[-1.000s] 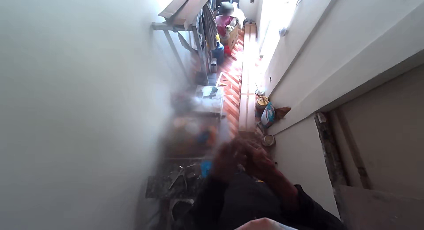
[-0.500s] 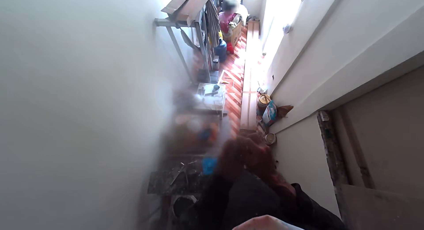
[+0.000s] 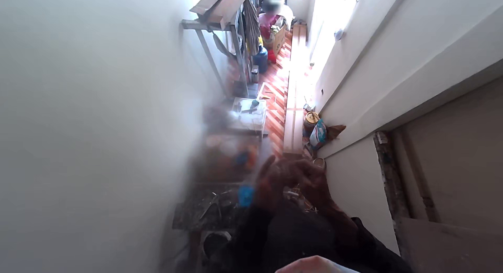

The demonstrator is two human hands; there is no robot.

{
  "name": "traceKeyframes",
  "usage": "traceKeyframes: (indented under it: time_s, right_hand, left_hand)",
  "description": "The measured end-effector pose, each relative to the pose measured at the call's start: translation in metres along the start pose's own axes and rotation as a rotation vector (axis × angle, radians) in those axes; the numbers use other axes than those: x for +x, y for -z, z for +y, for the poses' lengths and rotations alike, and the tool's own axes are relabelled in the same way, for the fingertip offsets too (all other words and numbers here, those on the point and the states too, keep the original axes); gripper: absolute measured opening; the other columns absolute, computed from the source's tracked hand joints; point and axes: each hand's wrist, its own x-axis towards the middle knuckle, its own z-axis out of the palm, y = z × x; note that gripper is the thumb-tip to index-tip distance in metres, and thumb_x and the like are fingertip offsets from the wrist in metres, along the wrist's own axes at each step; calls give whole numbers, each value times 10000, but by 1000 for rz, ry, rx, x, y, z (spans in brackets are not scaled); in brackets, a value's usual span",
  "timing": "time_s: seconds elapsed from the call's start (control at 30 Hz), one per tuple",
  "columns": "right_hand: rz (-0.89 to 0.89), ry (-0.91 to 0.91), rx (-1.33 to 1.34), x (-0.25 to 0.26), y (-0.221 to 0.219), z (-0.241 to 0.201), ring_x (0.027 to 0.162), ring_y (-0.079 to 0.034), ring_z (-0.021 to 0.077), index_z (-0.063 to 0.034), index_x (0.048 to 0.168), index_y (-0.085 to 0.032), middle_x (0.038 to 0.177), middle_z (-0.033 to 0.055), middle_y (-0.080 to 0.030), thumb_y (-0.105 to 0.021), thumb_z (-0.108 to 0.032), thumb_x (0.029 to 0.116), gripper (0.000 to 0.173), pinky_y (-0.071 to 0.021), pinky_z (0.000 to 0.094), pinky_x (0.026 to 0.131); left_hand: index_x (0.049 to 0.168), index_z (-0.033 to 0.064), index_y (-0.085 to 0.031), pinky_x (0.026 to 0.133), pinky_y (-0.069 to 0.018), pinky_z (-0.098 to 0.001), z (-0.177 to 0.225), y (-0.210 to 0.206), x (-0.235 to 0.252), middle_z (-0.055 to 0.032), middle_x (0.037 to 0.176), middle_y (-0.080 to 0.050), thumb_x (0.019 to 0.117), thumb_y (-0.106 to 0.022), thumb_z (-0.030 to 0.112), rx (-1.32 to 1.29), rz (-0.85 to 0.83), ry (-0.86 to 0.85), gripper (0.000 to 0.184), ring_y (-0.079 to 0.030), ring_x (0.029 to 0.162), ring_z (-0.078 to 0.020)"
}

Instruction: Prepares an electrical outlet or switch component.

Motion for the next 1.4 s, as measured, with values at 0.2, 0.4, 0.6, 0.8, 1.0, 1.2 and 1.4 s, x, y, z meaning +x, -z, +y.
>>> traceKeyframes:
  time_s: [0.2, 0.4, 0.6, 0.8, 1.0, 1.2, 1.4]
  right_hand:
    - [31, -147, 143, -1, 1, -6, 649, -724, 169, 61, 1100, -618, 832, 95, -733, -470, -44, 1053, 187, -642, 317, 616]
    - [-1, -91, 69, -4, 4, -5, 697, -720, 149, 60, 1148, -638, 909, 86, -730, -506, -46, 1038, 201, -638, 302, 629]
    - [-169, 128, -179, -12, -4, -5, 741, -694, 84, 9, 1130, -731, 988, 84, -710, -608, -111, 1001, 215, -622, 245, 673]
    - [-105, 97, -327, -19, -23, -7, 702, -682, 31, 46, 1157, -665, 863, 32, -743, -743, -261, 928, 390, -580, 192, 661]
    - [-140, -57, -355, -13, -18, -6, 725, -670, 30, -43, 1031, -732, 843, 8, -727, -721, -312, 929, 288, -572, 228, 694]
    - [-44, 63, -420, -15, -19, 4, 695, -653, 56, -15, 994, -708, 812, 35, -699, -673, -245, 957, 235, -564, 231, 653]
    - [70, 241, -536, -12, -23, 8, 696, -662, 97, 10, 1004, -697, 817, 80, -699, -671, -227, 969, 242, -573, 249, 660]
  left_hand:
    - [1406, -31, -410, 903, -604, -449, 9, -2, -3, -224, 1205, -688, 996, -266, -99, 0, -29, -14, 440, -724, 1040, -319]
    - [1388, 20, -489, 903, -583, -470, 11, 3, -2, -195, 1266, -669, 1068, -219, 96, -36, -57, 65, 425, -690, 1096, -318]
    - [1382, 88, -478, 878, -599, -448, 5, 5, 0, -170, 1232, -690, 1118, -76, 362, -134, -106, 61, 554, -701, 1100, -311]
    - [1415, 106, -491, 949, -577, -441, 2, 6, -4, -148, 1244, -698, 1102, -43, 349, -180, -196, 61, 598, -680, 1167, -288]
    - [1444, 99, -498, 1022, -536, -414, -4, 11, -6, -135, 1336, -665, 1109, -174, 326, -90, -315, 0, 519, -633, 1256, -270]
    - [1422, 141, -524, 953, -564, -418, -9, 11, -7, -127, 1290, -684, 1038, -69, 628, -105, -251, 33, 769, -670, 1171, -264]
    - [1288, 48, -525, 915, -574, -346, -17, 5, -7, -81, 1121, -715, 1120, -203, 256, -78, -112, -44, 419, -697, 1049, -165]
